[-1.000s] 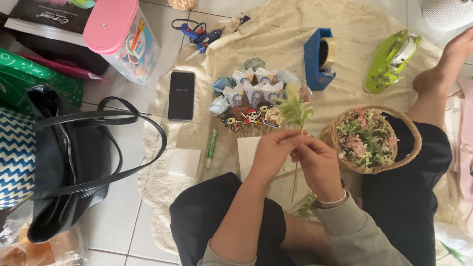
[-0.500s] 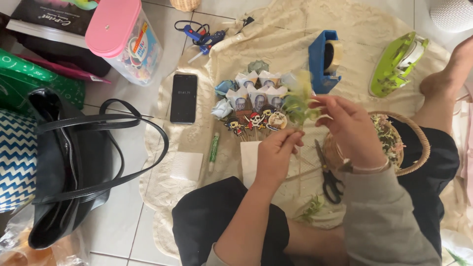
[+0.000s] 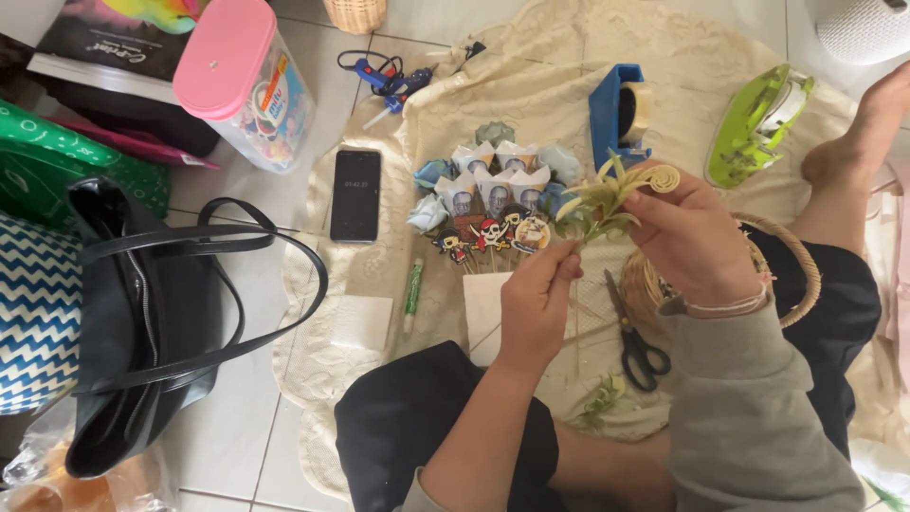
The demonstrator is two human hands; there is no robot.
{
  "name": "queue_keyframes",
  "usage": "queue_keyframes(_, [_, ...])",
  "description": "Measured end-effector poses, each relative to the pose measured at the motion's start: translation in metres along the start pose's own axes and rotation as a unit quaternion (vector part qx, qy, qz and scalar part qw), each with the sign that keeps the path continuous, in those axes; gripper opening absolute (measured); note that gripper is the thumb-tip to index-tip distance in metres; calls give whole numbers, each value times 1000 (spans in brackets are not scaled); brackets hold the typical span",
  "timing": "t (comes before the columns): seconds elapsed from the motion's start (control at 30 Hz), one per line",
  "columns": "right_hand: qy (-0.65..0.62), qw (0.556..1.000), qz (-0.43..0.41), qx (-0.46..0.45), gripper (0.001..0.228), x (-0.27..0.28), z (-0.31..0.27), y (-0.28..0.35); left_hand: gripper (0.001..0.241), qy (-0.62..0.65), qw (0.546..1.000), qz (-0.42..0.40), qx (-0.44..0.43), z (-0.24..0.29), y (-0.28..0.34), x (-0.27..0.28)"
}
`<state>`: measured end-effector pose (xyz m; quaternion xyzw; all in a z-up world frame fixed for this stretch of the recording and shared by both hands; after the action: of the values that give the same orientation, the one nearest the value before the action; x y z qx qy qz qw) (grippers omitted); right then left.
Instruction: Arranging artificial flowers and decorative elements to create a bouquet
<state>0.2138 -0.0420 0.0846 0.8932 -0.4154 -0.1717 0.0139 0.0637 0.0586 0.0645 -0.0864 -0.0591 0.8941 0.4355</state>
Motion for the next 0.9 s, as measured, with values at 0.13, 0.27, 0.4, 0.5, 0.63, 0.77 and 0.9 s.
queue_keyframes(0.13, [-62,995,-6,80,18,-18,-3,7,18,59,996,70,-10,-5,2,9])
queue_keyframes(0.27, [-88,986,5,144,10,-21,7,16,17,118,983,138,7,-18,8,16])
queue_keyframes(0.4, [-92,979,-6,180,12,-32,8,23,18,200,966,157,43,-19,12,16])
queue_keyframes(0.5, [-110,974,-3,197,9,-44,6,28,17,230,955,170,77,-29,14,16])
queue_keyframes(0.63, [-136,970,45,195,4,-37,18,30,16,306,931,154,126,-47,12,7])
queue_keyframes(0.77, [-187,962,50,191,6,-37,26,34,16,323,926,139,139,-50,13,3])
queue_keyframes(0.9, [-113,978,46,168,13,-32,11,28,17,273,949,116,109,-39,12,0])
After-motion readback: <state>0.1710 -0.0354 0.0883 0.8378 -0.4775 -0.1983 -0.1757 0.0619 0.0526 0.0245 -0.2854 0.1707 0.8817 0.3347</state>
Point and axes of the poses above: each hand's wrist, its own y-axis away from the middle knuckle, its own x-axis out of the back of the hand, z = x × y, the point moved 9 cm from there along -y, towards the middle knuckle, and after that the axes turned 2 degrees about y, right-handed, at the moved point
